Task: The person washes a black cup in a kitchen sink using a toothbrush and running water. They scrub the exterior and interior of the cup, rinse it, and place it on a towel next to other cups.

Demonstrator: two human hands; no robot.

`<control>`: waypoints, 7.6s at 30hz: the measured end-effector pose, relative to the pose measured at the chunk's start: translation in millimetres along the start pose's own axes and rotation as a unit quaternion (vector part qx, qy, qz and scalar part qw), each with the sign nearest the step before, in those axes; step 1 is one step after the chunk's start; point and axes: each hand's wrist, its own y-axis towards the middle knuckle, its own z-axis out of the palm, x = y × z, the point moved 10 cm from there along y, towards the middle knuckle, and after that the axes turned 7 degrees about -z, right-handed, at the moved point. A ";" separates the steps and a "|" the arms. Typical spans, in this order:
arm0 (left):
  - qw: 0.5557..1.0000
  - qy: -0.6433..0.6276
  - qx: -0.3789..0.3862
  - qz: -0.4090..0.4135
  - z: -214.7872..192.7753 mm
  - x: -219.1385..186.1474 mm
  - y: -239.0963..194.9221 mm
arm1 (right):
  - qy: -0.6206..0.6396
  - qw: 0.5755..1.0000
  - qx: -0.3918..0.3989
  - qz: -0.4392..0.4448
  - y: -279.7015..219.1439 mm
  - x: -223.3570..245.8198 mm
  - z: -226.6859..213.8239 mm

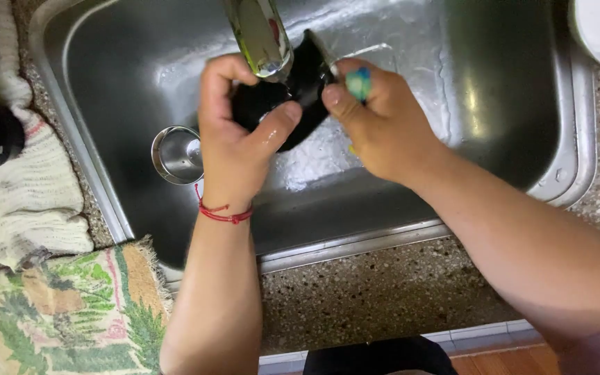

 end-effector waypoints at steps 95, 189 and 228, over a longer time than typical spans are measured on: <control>0.930 0.364 0.018 -0.052 -8.6 -38.8 -108.9 | -0.040 0.931 0.282 0.227 -24.9 -2.1 26.8; 0.856 0.225 -0.463 -0.043 -313.2 36.4 -128.1 | -0.202 0.961 0.162 0.099 6.7 38.0 21.5; 0.993 -0.069 0.040 -0.086 32.7 36.4 4.4 | 0.050 0.993 0.057 0.095 14.2 -0.9 9.1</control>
